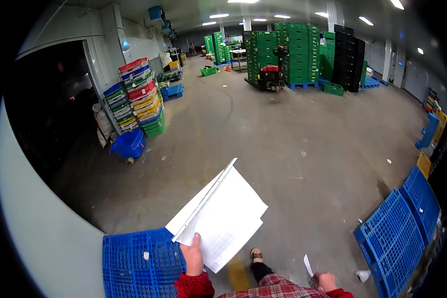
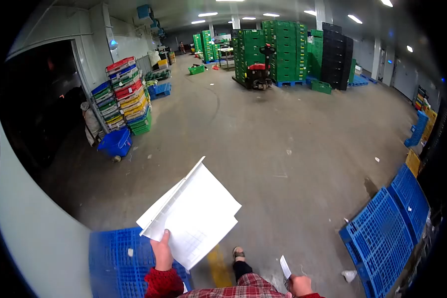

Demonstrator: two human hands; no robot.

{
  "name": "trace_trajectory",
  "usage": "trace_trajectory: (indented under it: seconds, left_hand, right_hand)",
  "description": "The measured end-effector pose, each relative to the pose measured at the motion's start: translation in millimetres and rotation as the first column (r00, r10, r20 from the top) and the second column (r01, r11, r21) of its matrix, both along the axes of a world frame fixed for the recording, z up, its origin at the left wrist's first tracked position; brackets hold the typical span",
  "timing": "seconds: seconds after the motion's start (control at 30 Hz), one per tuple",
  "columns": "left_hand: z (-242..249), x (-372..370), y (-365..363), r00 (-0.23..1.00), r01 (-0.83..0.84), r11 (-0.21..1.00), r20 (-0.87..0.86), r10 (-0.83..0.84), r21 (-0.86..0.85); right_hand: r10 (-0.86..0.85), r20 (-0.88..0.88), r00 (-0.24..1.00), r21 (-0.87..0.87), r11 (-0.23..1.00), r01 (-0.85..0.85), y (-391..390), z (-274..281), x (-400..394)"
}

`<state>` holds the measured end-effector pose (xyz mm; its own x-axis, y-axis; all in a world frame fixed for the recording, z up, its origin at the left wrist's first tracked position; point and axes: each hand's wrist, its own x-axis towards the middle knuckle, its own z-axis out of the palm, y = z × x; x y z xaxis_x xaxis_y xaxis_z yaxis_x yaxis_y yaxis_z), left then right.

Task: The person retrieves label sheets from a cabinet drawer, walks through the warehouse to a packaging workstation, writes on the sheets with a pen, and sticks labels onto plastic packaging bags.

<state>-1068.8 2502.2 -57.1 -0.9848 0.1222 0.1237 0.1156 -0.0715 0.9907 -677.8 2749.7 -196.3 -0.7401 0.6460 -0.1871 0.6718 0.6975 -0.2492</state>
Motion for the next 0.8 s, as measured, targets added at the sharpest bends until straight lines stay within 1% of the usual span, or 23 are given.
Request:
trace_trajectory:
  seconds: [0.07, 0.1, 0.13, 0.17, 0.2, 0.23, 0.27, 0.3, 0.37, 0.4, 0.43, 0.47, 0.5, 0.53, 0.57, 0.6, 0.63, 0.7, 0.73, 0.77, 0.8]
  left_hand:
    - [-8, -65, 42, 0.997, 0.044, 0.999, 0.061, -0.043, -0.022]
    - [-9, -99, 65, 0.998, 0.04, 0.999, 0.04, -0.039, -0.015]
    - [-8, -129, 82, 0.998, -0.034, 0.998, 0.042, 0.036, -0.049]
    - [0, -140, 86, 0.992, -0.11, 0.989, 0.054, 0.116, -0.097]
    - [9, -160, 95, 0.988, -0.149, 0.986, 0.015, 0.151, -0.07]
    - [-3, -196, 100, 0.984, -0.179, 0.984, -0.012, 0.179, -0.019]
    - [1, -221, 102, 0.978, -0.202, 0.979, 0.061, 0.201, 0.005]
    - [3, -243, 103, 0.967, -0.224, 0.974, 0.131, 0.218, 0.031]
    - [-19, -292, 104, 0.936, -0.316, 0.945, 0.19, 0.296, 0.087]
    - [-23, -332, 128, 0.906, -0.379, 0.914, 0.261, 0.334, 0.147]
    - [-32, -366, 143, 0.882, -0.442, 0.896, 0.2, 0.426, 0.039]
    - [-30, -395, 151, 0.862, -0.463, 0.886, 0.221, 0.456, -0.023]
    - [-28, -426, 159, 0.838, -0.48, 0.873, 0.248, 0.486, -0.088]
    - [-30, -457, 163, 0.834, -0.483, 0.869, 0.247, 0.493, -0.105]
    - [-36, -499, 176, 0.832, -0.505, 0.862, 0.241, 0.5, -0.046]
    - [-42, -537, 193, 0.826, -0.526, 0.85, 0.251, 0.505, 0.019]
    - [-36, -562, 208, 0.821, -0.528, 0.849, 0.268, 0.505, 0.02]
    - [-14, -643, 255, 0.881, -0.449, 0.883, 0.235, 0.411, 0.137]
    - [-17, -682, 272, 0.895, -0.422, 0.905, 0.176, 0.409, 0.044]
    - [-10, -718, 295, 0.897, -0.416, 0.909, 0.181, 0.404, 0.034]
    - [-5, -761, 323, 0.914, -0.38, 0.924, 0.167, 0.369, 0.043]
  right_hand:
    - [0.093, -0.112, 0.989, -0.067, 0.993, -0.101, 52, -12, -79]
    - [0.098, -0.132, 0.986, -0.057, 0.993, -0.106, 86, -17, -127]
    - [0.168, -0.158, 0.973, 0.004, 0.986, -0.169, 111, -5, -182]
    - [0.238, -0.17, 0.956, 0.051, 0.971, -0.233, 122, 15, -217]
    - [0.281, -0.187, 0.941, 0.039, 0.96, -0.279, 140, 33, -264]
    - [0.326, -0.192, 0.925, 0.031, 0.945, -0.327, 163, 54, -321]
    - [0.397, -0.188, 0.898, 0.043, 0.917, -0.396, 182, 74, -373]
    - [0.462, -0.186, 0.867, 0.056, 0.886, -0.461, 198, 88, -422]
    - [0.573, -0.329, 0.751, 0.143, 0.816, -0.56, 229, 95, -524]
    - [0.575, -0.345, 0.742, 0.146, 0.814, -0.563, 256, 82, -607]
    - [0.638, -0.393, 0.662, 0.159, 0.756, -0.634, 268, 81, -666]
    - [0.69, -0.438, 0.576, 0.172, 0.693, -0.7, 272, 81, -708]
    - [0.685, -0.444, 0.577, 0.156, 0.694, -0.703, 281, 73, -742]
    - [0.697, -0.385, 0.605, 0.122, 0.688, -0.715, 290, 65, -772]
    - [0.713, -0.316, 0.626, 0.111, 0.683, -0.721, 307, 63, -806]
    - [0.687, -0.312, 0.656, 0.067, 0.705, -0.706, 324, 63, -834]
    - [0.692, -0.296, 0.659, 0.064, 0.702, -0.709, 338, 65, -849]
    - [0.616, -0.303, 0.727, 0.061, 0.774, -0.63, 384, 69, -898]
    - [0.556, -0.356, 0.751, 0.101, 0.822, -0.561, 407, 63, -916]
    - [0.548, -0.353, 0.758, 0.09, 0.826, -0.556, 427, 66, -934]
    - [0.469, -0.406, 0.784, 0.089, 0.874, -0.477, 449, 73, -955]
